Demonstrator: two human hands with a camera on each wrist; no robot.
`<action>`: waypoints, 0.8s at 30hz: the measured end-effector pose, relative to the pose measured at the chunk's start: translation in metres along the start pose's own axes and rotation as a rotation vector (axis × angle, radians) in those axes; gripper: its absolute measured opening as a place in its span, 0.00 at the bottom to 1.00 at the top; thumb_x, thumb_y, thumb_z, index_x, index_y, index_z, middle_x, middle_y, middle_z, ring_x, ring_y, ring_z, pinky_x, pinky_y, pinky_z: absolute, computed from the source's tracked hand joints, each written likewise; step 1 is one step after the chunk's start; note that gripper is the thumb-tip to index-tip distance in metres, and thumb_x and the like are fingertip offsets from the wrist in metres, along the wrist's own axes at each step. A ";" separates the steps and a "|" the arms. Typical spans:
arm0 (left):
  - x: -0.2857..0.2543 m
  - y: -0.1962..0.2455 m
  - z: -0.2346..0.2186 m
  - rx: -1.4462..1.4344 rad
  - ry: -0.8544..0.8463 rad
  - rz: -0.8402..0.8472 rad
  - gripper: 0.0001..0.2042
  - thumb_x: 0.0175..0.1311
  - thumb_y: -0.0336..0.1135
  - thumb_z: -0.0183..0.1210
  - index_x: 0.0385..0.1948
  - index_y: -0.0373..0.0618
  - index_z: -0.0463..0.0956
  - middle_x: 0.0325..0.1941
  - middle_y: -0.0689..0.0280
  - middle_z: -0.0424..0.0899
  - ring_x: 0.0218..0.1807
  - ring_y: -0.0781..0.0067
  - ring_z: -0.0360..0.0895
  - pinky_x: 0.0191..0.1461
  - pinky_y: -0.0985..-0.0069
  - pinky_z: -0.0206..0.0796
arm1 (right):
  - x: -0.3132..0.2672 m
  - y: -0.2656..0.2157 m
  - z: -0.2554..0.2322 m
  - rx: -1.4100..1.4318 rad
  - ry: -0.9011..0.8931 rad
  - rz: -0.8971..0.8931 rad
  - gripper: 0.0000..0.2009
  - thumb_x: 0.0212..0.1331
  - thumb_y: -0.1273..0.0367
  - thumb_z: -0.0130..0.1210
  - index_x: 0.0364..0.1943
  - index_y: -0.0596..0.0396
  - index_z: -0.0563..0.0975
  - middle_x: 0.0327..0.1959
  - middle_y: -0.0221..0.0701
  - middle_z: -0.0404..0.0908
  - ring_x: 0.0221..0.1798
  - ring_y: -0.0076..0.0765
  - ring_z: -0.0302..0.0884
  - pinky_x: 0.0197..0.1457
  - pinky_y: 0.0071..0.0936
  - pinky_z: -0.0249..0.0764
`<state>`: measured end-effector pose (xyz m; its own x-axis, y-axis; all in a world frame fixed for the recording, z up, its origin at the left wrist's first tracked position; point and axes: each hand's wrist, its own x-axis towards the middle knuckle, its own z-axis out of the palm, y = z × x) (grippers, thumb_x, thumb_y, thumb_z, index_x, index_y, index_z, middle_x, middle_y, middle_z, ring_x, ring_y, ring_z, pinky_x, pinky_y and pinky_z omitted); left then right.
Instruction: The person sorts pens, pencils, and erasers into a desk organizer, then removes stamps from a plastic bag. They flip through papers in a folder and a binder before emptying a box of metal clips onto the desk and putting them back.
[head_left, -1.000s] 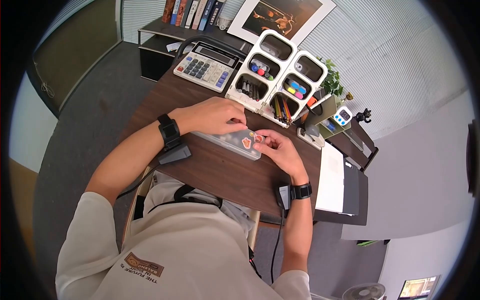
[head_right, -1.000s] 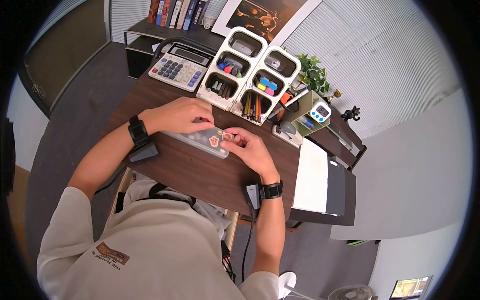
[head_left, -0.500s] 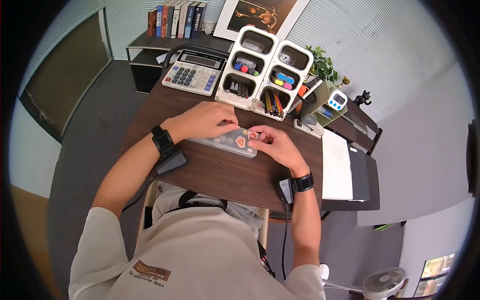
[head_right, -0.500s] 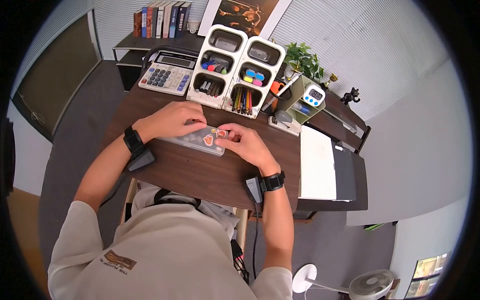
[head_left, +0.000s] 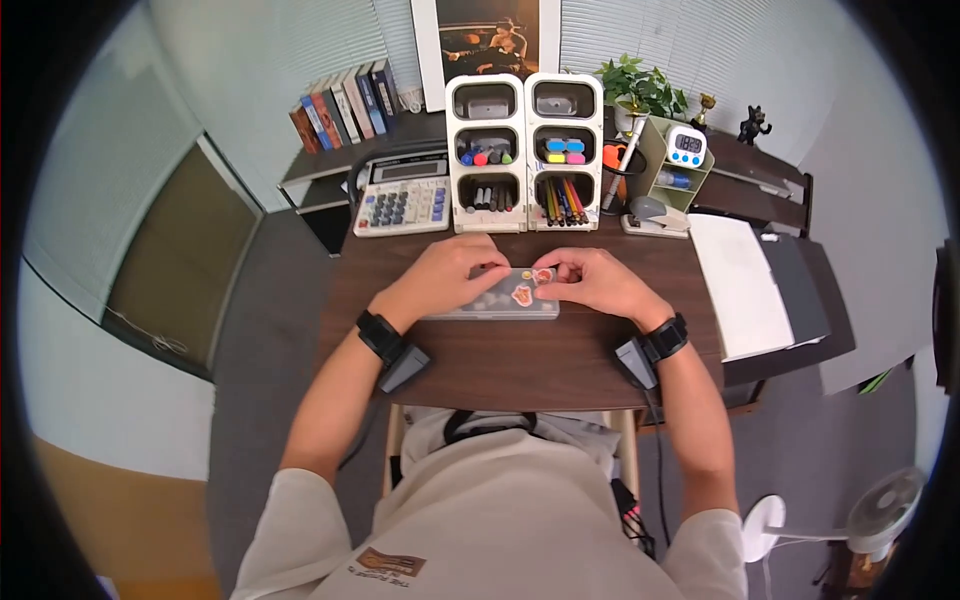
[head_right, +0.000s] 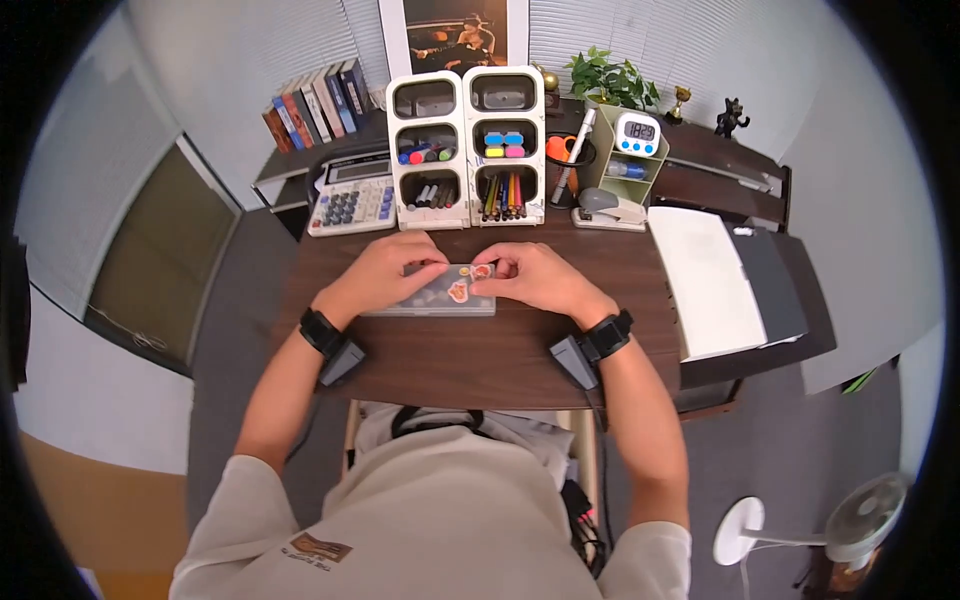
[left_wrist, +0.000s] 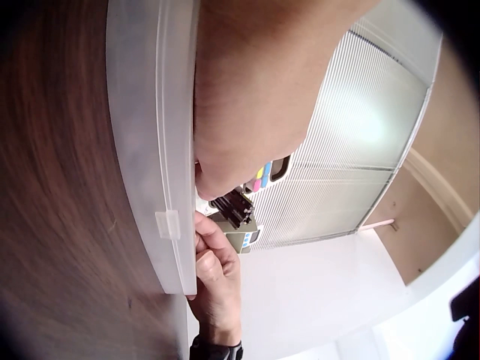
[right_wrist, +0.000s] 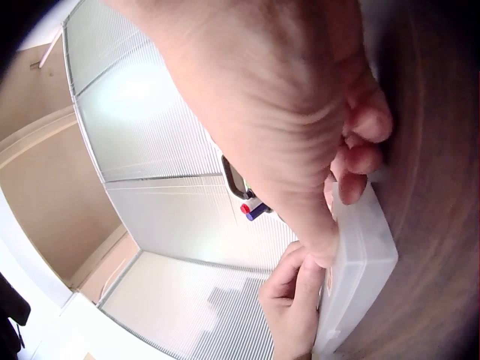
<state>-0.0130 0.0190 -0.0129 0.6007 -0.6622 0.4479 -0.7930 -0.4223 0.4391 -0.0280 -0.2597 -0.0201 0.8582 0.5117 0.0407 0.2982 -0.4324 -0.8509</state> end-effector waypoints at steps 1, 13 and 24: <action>0.000 -0.001 0.001 0.011 0.001 0.011 0.06 0.67 0.32 0.65 0.38 0.40 0.86 0.36 0.61 0.84 0.39 0.59 0.81 0.43 0.67 0.74 | -0.001 -0.002 -0.001 -0.039 0.002 -0.011 0.18 0.63 0.62 0.71 0.54 0.54 0.85 0.28 0.20 0.81 0.32 0.14 0.72 0.36 0.21 0.70; 0.006 0.033 -0.017 0.038 -0.225 0.070 0.29 0.55 0.46 0.76 0.57 0.43 0.80 0.56 0.57 0.82 0.59 0.53 0.79 0.64 0.63 0.71 | -0.002 0.000 -0.004 -0.015 0.064 -0.088 0.15 0.71 0.61 0.55 0.48 0.56 0.87 0.28 0.30 0.89 0.34 0.28 0.86 0.45 0.28 0.80; -0.030 0.033 -0.056 0.246 -0.282 -0.028 0.28 0.58 0.41 0.73 0.60 0.44 0.78 0.61 0.57 0.80 0.63 0.52 0.76 0.68 0.61 0.68 | 0.001 0.008 -0.003 -0.075 0.055 -0.109 0.16 0.72 0.59 0.55 0.50 0.53 0.87 0.29 0.28 0.89 0.35 0.28 0.85 0.44 0.29 0.79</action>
<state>-0.0516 0.0598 0.0316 0.5978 -0.7784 0.1915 -0.7982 -0.5559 0.2319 -0.0235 -0.2649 -0.0253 0.8401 0.5179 0.1615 0.4197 -0.4318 -0.7984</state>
